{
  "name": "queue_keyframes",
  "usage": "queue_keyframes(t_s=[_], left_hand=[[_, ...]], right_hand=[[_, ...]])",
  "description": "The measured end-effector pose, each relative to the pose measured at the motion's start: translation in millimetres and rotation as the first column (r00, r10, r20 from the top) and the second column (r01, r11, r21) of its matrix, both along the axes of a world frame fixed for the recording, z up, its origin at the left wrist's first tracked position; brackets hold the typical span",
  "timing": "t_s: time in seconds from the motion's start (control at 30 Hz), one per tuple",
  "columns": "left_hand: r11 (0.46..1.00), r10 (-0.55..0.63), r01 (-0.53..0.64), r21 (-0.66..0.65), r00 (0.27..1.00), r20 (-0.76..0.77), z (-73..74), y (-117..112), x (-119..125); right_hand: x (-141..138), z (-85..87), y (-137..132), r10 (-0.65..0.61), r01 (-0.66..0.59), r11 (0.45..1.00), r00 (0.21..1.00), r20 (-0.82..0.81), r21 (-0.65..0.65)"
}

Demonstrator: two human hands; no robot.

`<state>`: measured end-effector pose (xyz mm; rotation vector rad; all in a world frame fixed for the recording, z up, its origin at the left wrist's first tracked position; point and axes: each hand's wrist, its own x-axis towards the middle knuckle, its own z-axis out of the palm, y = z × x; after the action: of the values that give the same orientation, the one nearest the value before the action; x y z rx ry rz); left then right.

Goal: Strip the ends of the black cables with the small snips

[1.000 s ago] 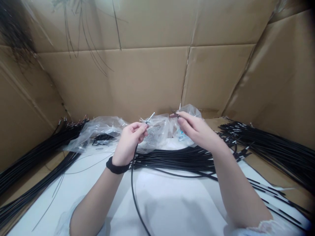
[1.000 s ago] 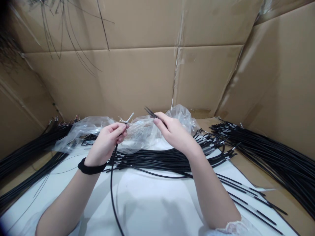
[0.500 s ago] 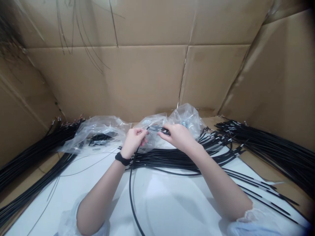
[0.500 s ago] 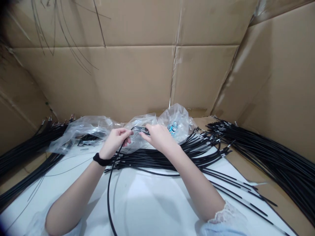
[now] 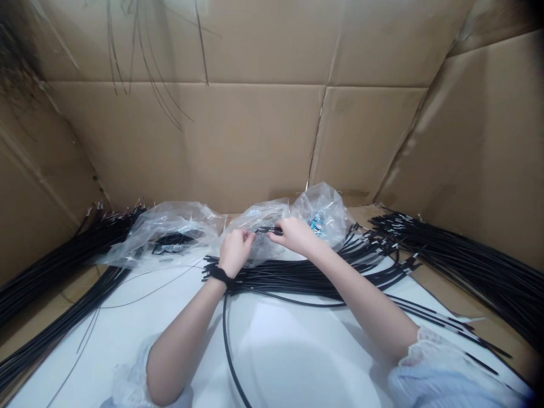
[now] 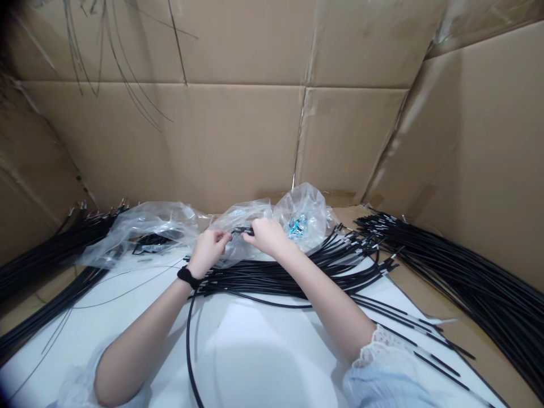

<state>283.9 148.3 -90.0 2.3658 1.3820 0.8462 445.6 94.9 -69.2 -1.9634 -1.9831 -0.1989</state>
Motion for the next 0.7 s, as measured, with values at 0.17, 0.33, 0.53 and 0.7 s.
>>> queue_keyframes(t_s=[0.17,0.33,0.53,0.7], left_hand=[[0.997,0.051,-0.044,0.068,0.994,-0.102,-7.9,2.8,1.8],[0.994,0.092,-0.079,0.079,0.981,-0.172,-12.2,2.7,4.1],[0.990,0.119,-0.098,0.097,0.963,-0.242,-19.1,-0.2,7.6],[0.992,0.079,-0.046,0.120,0.954,-0.289,-24.4,-0.3,7.7]], right_hand=[[-3.5,3.4,9.4,0.020,-0.020,0.998,1.000,0.014,-0.056],[-9.4,5.1,18.2,-0.004,0.006,0.992,1.000,0.021,-0.123],[-9.0,13.0,31.1,0.036,-0.032,0.964,0.999,0.011,-0.263],[-12.0,22.1,36.2,0.043,-0.033,0.941,0.999,0.022,-0.336]])
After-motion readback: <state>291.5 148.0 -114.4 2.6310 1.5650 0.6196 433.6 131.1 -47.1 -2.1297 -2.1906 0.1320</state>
